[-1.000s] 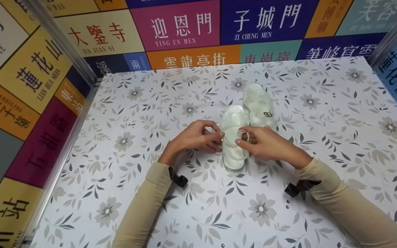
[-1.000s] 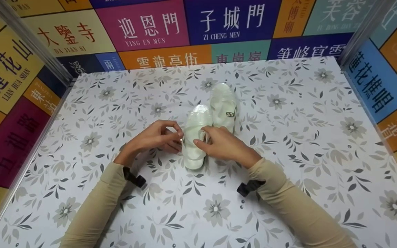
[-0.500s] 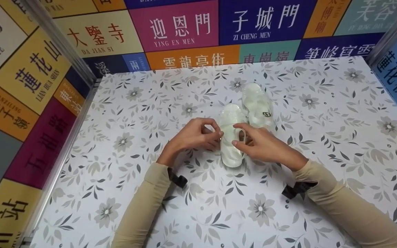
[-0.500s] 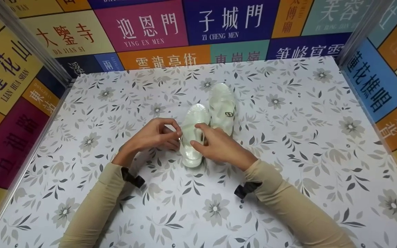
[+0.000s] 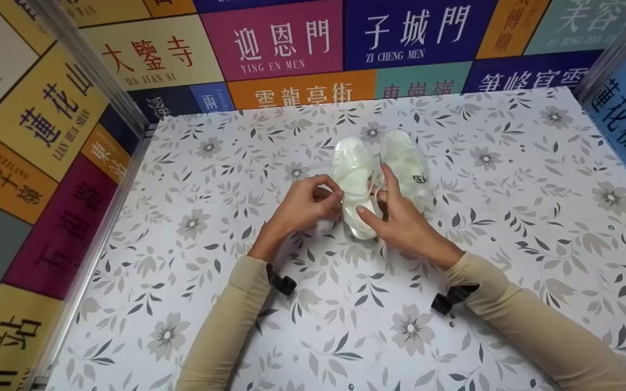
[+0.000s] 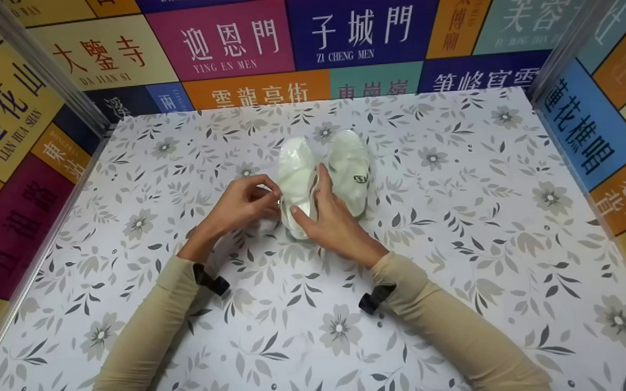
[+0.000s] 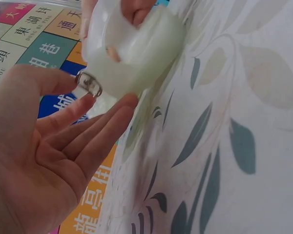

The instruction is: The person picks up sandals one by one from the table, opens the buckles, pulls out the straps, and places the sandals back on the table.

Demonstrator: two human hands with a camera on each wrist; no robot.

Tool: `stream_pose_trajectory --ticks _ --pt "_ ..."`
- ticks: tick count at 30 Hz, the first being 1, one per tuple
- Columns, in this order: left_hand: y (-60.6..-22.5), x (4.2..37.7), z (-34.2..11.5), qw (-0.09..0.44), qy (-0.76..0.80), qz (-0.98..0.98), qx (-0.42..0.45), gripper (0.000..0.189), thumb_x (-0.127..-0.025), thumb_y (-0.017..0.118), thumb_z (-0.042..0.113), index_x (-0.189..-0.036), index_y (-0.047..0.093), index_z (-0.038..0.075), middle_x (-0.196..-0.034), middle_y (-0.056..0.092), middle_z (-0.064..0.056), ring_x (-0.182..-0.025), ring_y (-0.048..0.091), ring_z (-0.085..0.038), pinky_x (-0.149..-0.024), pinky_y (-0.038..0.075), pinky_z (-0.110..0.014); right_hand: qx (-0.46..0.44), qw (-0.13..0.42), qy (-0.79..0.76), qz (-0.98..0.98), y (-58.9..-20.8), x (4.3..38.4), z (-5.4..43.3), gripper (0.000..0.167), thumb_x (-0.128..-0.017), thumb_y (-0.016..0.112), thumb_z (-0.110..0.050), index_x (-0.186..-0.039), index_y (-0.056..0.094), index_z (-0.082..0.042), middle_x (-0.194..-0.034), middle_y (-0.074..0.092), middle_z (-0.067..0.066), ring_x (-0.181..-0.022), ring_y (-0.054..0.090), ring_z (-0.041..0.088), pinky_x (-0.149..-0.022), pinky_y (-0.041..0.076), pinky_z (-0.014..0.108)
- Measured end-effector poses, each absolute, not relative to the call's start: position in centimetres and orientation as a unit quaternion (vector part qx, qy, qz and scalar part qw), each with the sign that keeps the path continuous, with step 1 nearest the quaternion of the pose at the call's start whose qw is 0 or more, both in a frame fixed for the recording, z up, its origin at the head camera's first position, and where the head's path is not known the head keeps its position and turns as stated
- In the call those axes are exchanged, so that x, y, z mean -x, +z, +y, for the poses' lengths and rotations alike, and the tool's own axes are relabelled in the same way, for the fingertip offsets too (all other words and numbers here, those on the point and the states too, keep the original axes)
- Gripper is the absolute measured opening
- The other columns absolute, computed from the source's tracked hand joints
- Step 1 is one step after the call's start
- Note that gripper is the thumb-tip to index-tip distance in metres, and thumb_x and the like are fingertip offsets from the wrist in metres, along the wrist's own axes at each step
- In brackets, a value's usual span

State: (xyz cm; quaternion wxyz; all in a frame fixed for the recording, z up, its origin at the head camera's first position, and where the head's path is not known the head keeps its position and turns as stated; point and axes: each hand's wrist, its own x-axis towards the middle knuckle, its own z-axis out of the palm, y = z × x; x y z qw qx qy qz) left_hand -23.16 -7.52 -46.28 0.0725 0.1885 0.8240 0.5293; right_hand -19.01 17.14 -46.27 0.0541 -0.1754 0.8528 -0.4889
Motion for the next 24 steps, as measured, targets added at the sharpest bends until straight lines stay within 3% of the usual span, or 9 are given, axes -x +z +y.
stream_pose_trajectory --ticks 5,10,18,24 --pt "-47.0 24.0 -6.8 0.001 0.496 0.851 -0.173 0.018 -0.106 0.063 0.023 -0.104 0.074 0.009 -0.095 0.081 -0.006 -0.085 0.078 -0.014 -0.078 0.063 -0.028 0.174 0.039 -0.522 0.834 -46.8 19.9 16.2 0.110 -0.105 0.072 -0.041 -0.173 -0.010 -0.013 -0.174 0.039 0.014 -0.159 0.044 0.029 -0.135 0.030 0.047" --pt "-47.8 24.7 -6.4 -0.030 0.497 0.853 -0.158 0.022 -0.108 0.061 0.024 -0.111 0.074 0.006 -0.096 0.082 -0.010 -0.087 0.077 -0.013 -0.076 0.062 -0.028 0.163 0.050 -0.545 0.821 -47.8 20.9 15.7 0.106 -0.104 0.072 -0.040 -0.174 -0.005 -0.018 -0.180 0.020 0.018 -0.166 0.027 0.027 -0.137 0.023 0.044" --pt "-48.3 24.7 -6.0 -0.014 0.524 0.836 -0.160 0.031 -0.109 0.063 0.025 -0.130 0.070 0.003 -0.119 0.082 -0.014 -0.111 0.079 -0.019 -0.095 0.064 -0.031 0.156 0.082 -0.562 0.808 -48.2 21.6 16.3 0.102 -0.108 0.067 -0.036 -0.174 -0.007 -0.013 -0.182 0.005 0.016 -0.169 0.013 0.028 -0.137 0.022 0.046" --pt "-48.4 24.5 -6.4 -0.004 0.523 0.838 -0.157 0.030 -0.109 0.062 0.026 -0.132 0.070 0.008 -0.125 0.081 -0.012 -0.115 0.078 -0.017 -0.098 0.064 -0.033 0.172 0.100 -0.577 0.792 -48.3 21.9 16.3 0.101 -0.109 0.064 -0.038 -0.174 -0.008 -0.011 -0.183 0.004 0.014 -0.170 0.009 0.024 -0.137 0.018 0.046"
